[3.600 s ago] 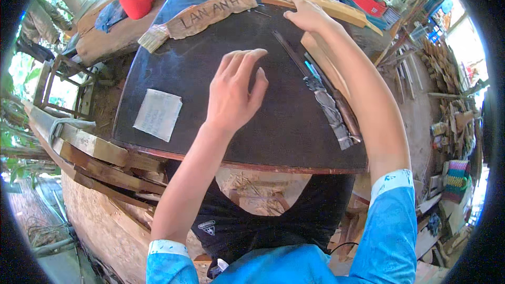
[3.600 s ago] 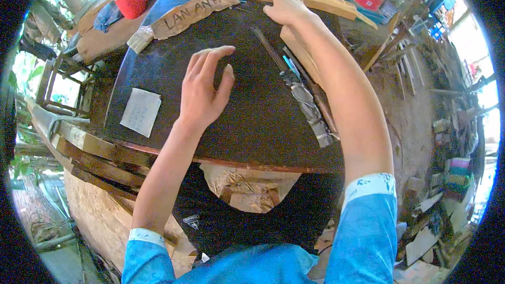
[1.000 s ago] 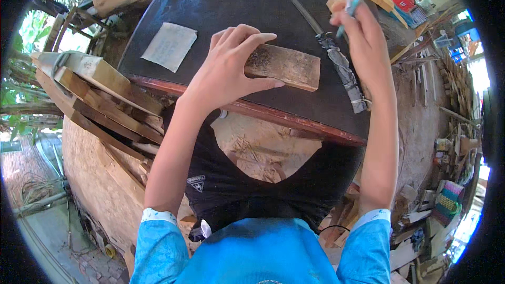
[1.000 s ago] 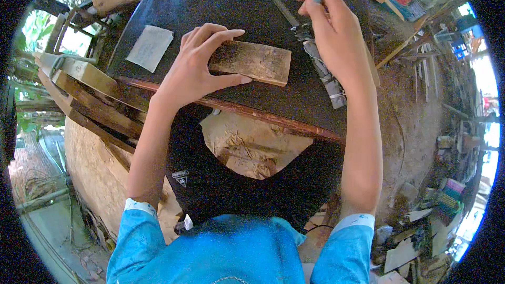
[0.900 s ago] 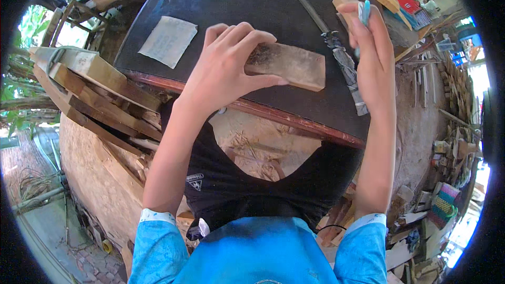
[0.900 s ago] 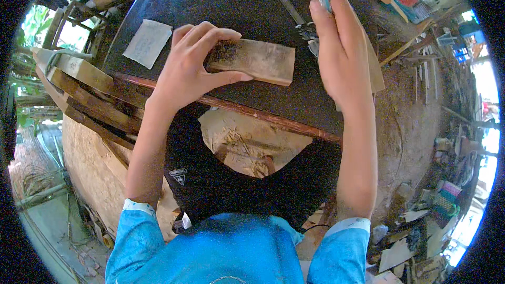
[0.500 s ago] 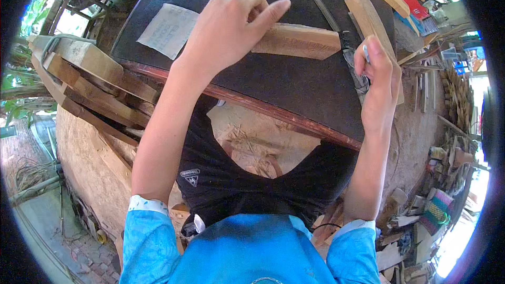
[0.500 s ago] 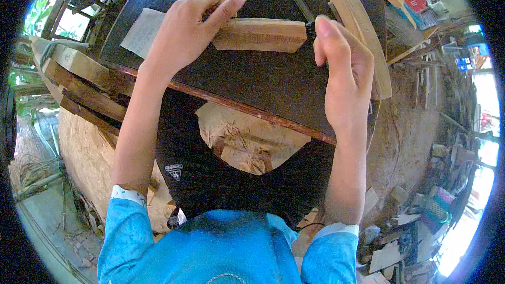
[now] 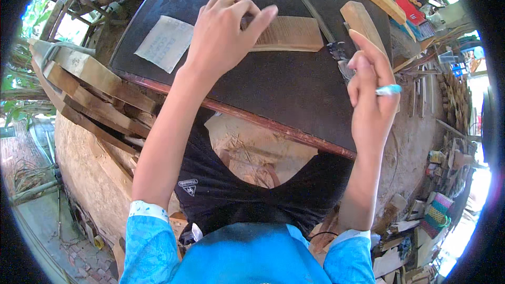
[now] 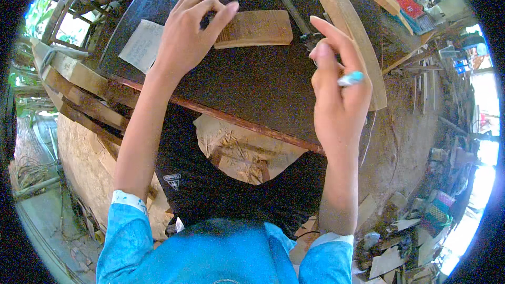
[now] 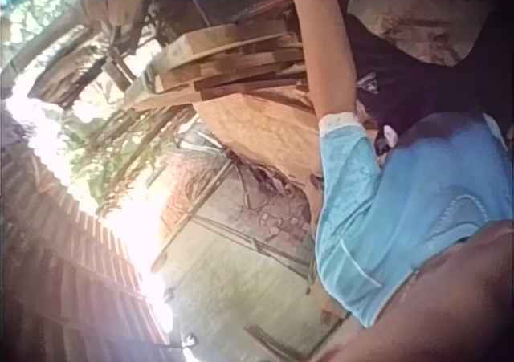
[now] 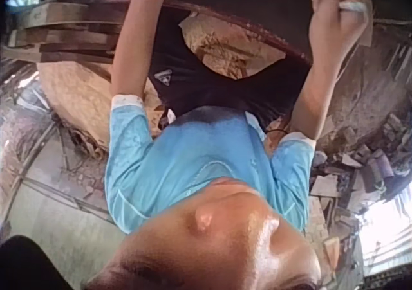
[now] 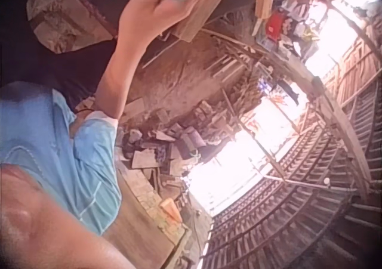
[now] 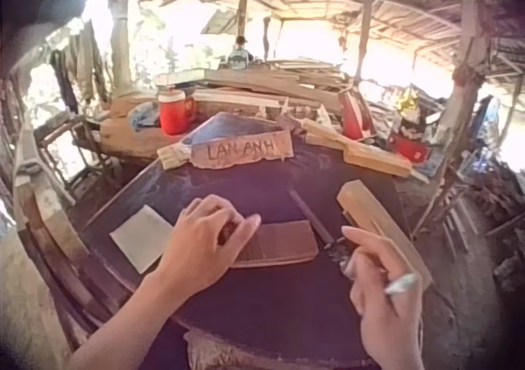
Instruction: Brush away sawdust, mark a piece of wood with a pen, and carve/cut it using small woodworking hand tools.
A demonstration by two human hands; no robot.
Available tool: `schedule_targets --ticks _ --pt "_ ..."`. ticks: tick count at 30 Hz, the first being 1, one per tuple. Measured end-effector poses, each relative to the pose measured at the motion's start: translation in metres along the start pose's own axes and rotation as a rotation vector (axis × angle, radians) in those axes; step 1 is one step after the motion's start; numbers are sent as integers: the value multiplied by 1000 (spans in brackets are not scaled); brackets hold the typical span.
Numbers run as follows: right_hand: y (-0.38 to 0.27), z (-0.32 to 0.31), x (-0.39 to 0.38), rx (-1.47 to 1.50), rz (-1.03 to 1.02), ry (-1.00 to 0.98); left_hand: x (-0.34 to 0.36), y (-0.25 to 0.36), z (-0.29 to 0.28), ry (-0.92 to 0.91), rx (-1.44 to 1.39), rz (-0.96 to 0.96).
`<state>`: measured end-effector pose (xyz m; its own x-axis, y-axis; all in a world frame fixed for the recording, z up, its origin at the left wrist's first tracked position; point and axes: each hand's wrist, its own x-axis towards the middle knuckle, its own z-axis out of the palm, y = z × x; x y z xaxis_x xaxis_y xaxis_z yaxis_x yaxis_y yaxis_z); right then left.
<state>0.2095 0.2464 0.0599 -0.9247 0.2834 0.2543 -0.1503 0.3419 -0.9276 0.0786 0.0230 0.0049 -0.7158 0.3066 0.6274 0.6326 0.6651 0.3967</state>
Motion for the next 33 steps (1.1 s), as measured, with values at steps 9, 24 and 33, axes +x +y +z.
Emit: schedule_targets --ticks 9,24,33 --pt "-1 5 19 107 61 -235 -30 12 -28 -202 -116 9" --pt "25 30 27 106 -61 -339 -32 15 -36 -293 -266 -9" --pt "26 43 24 -8 -158 -299 -33 13 -43 -376 -265 -69"
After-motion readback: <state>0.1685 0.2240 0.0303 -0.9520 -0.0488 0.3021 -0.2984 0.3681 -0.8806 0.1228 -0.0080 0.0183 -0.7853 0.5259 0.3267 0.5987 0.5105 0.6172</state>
